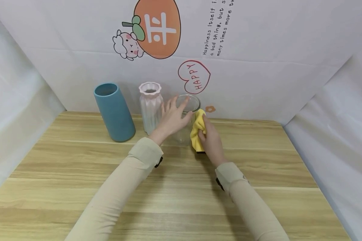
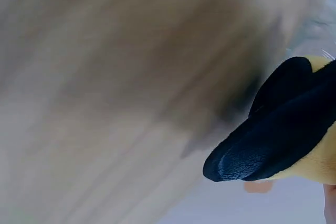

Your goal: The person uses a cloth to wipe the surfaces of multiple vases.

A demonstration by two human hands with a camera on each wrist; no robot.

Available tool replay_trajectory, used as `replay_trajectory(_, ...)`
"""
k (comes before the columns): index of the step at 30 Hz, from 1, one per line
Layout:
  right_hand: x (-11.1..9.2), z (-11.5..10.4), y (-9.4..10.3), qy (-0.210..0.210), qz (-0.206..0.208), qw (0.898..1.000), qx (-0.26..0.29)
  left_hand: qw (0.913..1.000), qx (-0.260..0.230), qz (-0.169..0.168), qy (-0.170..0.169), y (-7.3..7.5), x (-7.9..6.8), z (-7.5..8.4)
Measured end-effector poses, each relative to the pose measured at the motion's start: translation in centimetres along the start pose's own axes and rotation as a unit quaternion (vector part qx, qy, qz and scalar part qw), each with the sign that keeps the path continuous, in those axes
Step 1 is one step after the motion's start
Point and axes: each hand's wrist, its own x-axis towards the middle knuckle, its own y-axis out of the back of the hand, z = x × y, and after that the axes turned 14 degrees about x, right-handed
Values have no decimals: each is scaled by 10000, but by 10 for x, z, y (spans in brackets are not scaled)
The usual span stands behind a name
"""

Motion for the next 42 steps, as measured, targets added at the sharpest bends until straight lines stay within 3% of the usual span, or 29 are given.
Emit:
replay_trajectory(6, 9, -18, 3, -82, 514, 9984, 237, 9997, -236, -86, -51, 0, 3, -3)
replay_trajectory(10, 9, -18, 1, 245, 525, 9983, 36, 9999, -127, -37, -30, 0, 3, -1)
replay_trajectory(15, 2, -4, -2, 635, 115, 9974, -329, 9998, 146, 137, 42, -1, 2, 3)
replay_trajectory(21, -9, 8, -2, -62, -631, 9950, -774, 9984, 446, 325, 113, -3, 0, 4)
replay_trajectory(25, -11, 11, 0, -362, -866, 9914, -908, 9982, 447, 389, 106, -3, 0, 3)
replay_trajectory(29, -6, 9, 2, -376, -635, 9960, -511, 9988, 338, 354, 69, -2, 1, 2)
replay_trajectory(37, 10, -11, 7, 34, 391, 9992, -66, 10000, -80, -6, -53, 0, 4, -1)
replay_trajectory(42, 9, -16, 9, 227, 359, 9989, -180, 9986, -411, -229, -221, 0, 8, -5)
